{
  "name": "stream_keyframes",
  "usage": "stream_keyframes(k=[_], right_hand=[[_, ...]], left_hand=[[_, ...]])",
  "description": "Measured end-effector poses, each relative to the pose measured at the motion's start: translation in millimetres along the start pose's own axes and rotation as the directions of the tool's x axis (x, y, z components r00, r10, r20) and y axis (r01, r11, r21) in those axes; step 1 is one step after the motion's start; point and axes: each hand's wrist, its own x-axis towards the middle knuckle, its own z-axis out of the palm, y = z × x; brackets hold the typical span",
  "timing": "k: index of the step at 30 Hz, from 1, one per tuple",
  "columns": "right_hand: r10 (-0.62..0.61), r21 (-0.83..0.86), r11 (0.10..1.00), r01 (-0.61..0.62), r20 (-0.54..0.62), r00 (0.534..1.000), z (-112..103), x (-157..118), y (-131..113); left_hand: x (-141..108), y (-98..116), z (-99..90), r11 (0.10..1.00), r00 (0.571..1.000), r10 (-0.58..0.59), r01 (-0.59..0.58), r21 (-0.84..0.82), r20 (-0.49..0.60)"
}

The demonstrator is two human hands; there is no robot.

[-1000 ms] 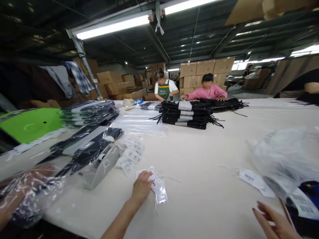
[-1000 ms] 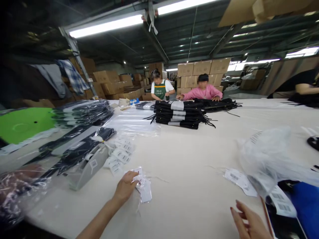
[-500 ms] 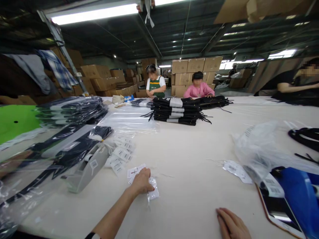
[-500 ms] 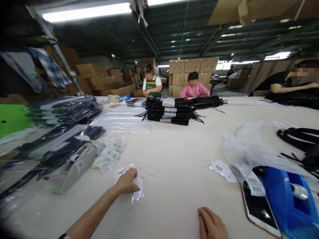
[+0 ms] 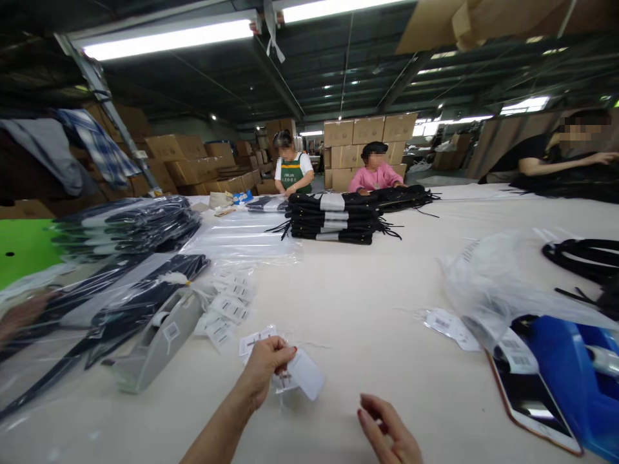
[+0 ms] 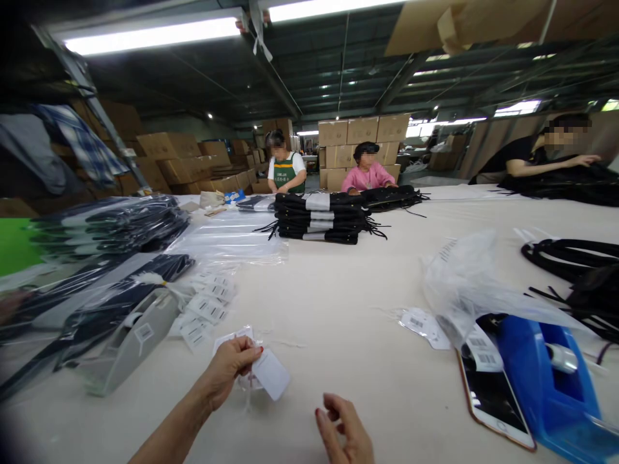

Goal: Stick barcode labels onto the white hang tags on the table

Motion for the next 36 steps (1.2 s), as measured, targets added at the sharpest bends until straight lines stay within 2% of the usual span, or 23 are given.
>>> stream_keyframes(k=[2, 4, 6, 7, 9, 10, 11, 13, 14, 15, 16, 17, 19, 20, 21, 23, 25, 26, 28, 31, 33, 36], right_hand=[[0.179, 0.221, 0.956, -0.191, 0.072, 0.981, 29.3, 1.5, -15.0], [0.307, 0.389, 0.848, -0.359, 0.192, 0.932, 48.7, 8.4, -19.9], [0.361, 0.468, 0.756, -0.458, 0.285, 0.888, 55.6, 17.3, -19.9], [0.361, 0.480, 0.743, -0.466, 0.298, 0.883, 54.3, 21.3, -20.0], [0.318, 0.491, 0.769, -0.409, 0.261, 0.911, 44.1, 26.6, -23.5], [0.289, 0.493, 0.789, -0.367, 0.230, 0.929, 36.3, 27.8, -27.0], [0.261, 0.491, 0.806, -0.331, 0.208, 0.943, 27.5, 28.3, -31.4], [0.216, 0.475, 0.832, -0.288, 0.201, 0.956, 9.9, 28.1, -41.4], [0.201, 0.462, 0.843, -0.277, 0.207, 0.957, 2.3, 27.8, -46.2], [0.189, 0.447, 0.853, -0.270, 0.218, 0.957, -4.0, 27.4, -50.4], [0.179, 0.431, 0.862, -0.267, 0.232, 0.956, -9.0, 27.0, -53.9], [0.170, 0.419, 0.869, -0.264, 0.248, 0.954, -12.8, 26.5, -56.7], [0.160, 0.414, 0.872, -0.262, 0.265, 0.951, -18.1, 25.7, -60.3], [0.159, 0.415, 0.871, -0.262, 0.266, 0.951, -20.2, 25.4, -61.1], [0.163, 0.419, 0.869, -0.262, 0.256, 0.953, -22.3, 25.2, -61.3], [0.194, 0.444, 0.856, -0.266, 0.200, 0.960, -26.1, 24.3, -59.3], [0.259, 0.500, 0.814, -0.294, 0.140, 0.956, -27.7, 21.6, -54.2], [0.302, 0.544, 0.776, -0.319, 0.123, 0.945, -27.0, 19.2, -50.6], [0.390, 0.646, 0.670, -0.365, 0.112, 0.914, -21.9, 12.4, -41.5], [0.474, 0.742, 0.533, -0.406, 0.136, 0.870, -9.4, -0.4, -25.2], [0.493, 0.755, 0.501, -0.423, 0.153, 0.857, -3.0, -7.6, -14.4], [0.494, 0.751, 0.498, -0.433, 0.165, 0.853, -1.4, -12.8, -3.0]], left_hand=[[-7.1, -1.4, 17.0, 0.989, 1.000, 0.005, -0.006, -0.145, -0.006], [-10.2, -7.0, 30.3, 0.969, 1.000, 0.008, -0.008, -0.245, -0.002], [-7.5, -16.0, 34.8, 0.967, 1.000, 0.006, -0.003, -0.254, 0.013], [-4.3, -20.8, 32.9, 0.974, 1.000, -0.004, 0.005, -0.228, 0.008], [3.0, -28.3, 21.2, 0.996, 0.997, 0.001, -0.008, -0.087, -0.083], [5.8, -30.3, 12.7, 0.999, 0.986, 0.039, -0.033, 0.041, -0.163], [7.2, -30.7, 3.9, 0.979, 0.960, 0.111, -0.061, 0.197, -0.257], [4.7, -26.7, -10.2, 0.854, 0.860, 0.332, -0.100, 0.510, -0.388], [0.8, -22.6, -13.4, 0.774, 0.805, 0.444, -0.124, 0.621, -0.394], [-4.5, -17.6, -13.2, 0.707, 0.768, 0.533, -0.174, 0.685, -0.355], [-10.9, -12.4, -9.4, 0.665, 0.759, 0.587, -0.254, 0.702, -0.281], [-18.2, -7.5, -2.3, 0.655, 0.780, 0.600, -0.350, 0.670, -0.178], [-32.8, -1.8, 19.8, 0.728, 0.860, 0.498, -0.483, 0.487, 0.110], [-39.2, -2.0, 33.2, 0.811, 0.889, 0.385, -0.454, 0.370, 0.246], [-44.5, -4.6, 47.1, 0.897, 0.901, 0.257, -0.358, 0.260, 0.351], [-51.3, -15.9, 73.2, 0.994, 0.890, 0.051, -0.090, 0.065, 0.454], [-54.3, -31.3, 94.0, 0.991, 0.880, -0.057, 0.106, -0.078, 0.471], [-55.2, -38.6, 102.0, 0.982, 0.879, -0.075, 0.147, -0.116, 0.472], [-57.0, -49.1, 114.0, 0.976, 0.887, -0.077, 0.160, -0.146, 0.455], [-60.6, -52.2, 124.3, 0.976, 0.914, -0.051, 0.132, -0.175, 0.402], [-62.8, -48.9, 127.7, 0.973, 0.915, -0.055, 0.138, -0.182, 0.400], [-65.2, -44.9, 130.6, 0.972, 0.910, -0.073, 0.156, -0.174, 0.408]])
